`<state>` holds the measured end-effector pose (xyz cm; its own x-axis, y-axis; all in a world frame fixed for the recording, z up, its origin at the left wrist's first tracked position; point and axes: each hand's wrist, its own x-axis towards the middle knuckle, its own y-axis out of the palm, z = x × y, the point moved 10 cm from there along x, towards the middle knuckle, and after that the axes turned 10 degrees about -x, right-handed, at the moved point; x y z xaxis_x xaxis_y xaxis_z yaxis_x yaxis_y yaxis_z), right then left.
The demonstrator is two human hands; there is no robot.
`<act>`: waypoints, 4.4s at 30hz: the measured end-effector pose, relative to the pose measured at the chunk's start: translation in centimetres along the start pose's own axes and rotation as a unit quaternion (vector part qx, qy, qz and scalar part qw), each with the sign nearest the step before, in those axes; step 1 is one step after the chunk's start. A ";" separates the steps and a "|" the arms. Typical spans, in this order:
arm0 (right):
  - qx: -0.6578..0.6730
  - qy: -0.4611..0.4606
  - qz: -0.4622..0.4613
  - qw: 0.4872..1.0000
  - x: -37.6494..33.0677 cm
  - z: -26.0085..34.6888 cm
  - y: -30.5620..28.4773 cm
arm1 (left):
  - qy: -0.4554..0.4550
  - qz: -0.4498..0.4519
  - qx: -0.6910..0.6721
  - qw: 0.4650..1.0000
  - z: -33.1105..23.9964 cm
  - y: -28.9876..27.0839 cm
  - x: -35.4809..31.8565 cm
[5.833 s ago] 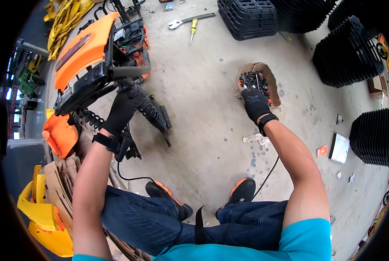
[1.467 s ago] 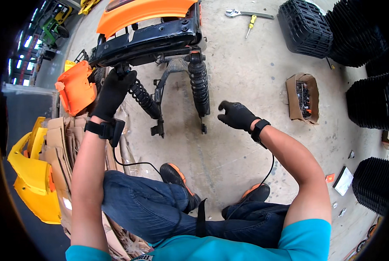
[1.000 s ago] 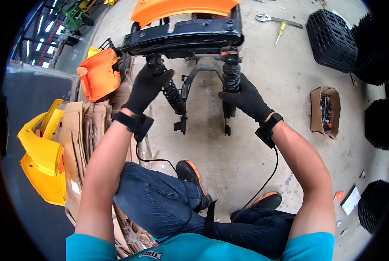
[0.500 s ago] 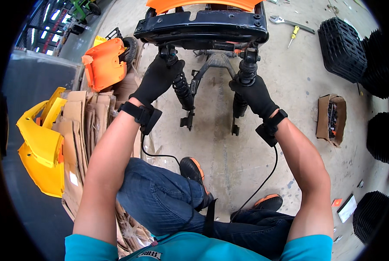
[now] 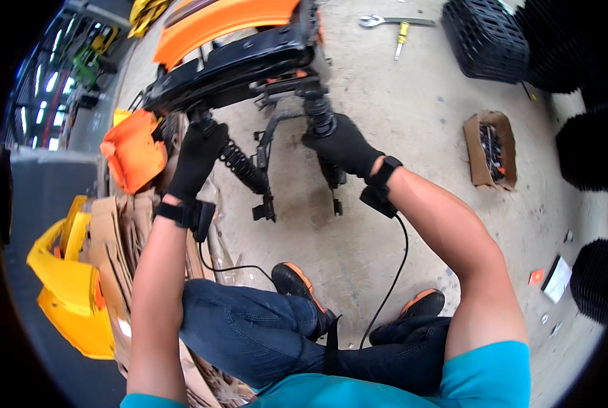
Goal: The person assembles components of a vehicle chassis, including positioning and aligning shocks, attaching plastic fairing pieces by hand, and connecting electrical wires on the frame.
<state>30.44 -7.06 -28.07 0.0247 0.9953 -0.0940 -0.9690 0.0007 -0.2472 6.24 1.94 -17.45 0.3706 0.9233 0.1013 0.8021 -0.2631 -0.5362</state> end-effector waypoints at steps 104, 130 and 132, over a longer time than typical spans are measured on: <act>0.002 0.149 -0.178 0.973 -6.1 -7.2 3.5 | -0.094 -0.076 -0.185 0.975 3.4 1.7 -0.1; 0.153 0.072 0.144 0.975 -5.5 -6.1 3.6 | -0.040 0.048 -0.098 0.993 2.6 2.4 0.7; 0.150 0.099 0.091 0.980 -5.3 -6.7 3.9 | -0.070 0.115 -0.176 0.975 3.2 2.9 0.1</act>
<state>28.19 -12.95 -34.98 -0.1362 0.9434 -0.3023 -0.9898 -0.1167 0.0817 7.09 2.15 -21.63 0.5128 0.8507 -0.1159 0.8251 -0.5256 -0.2074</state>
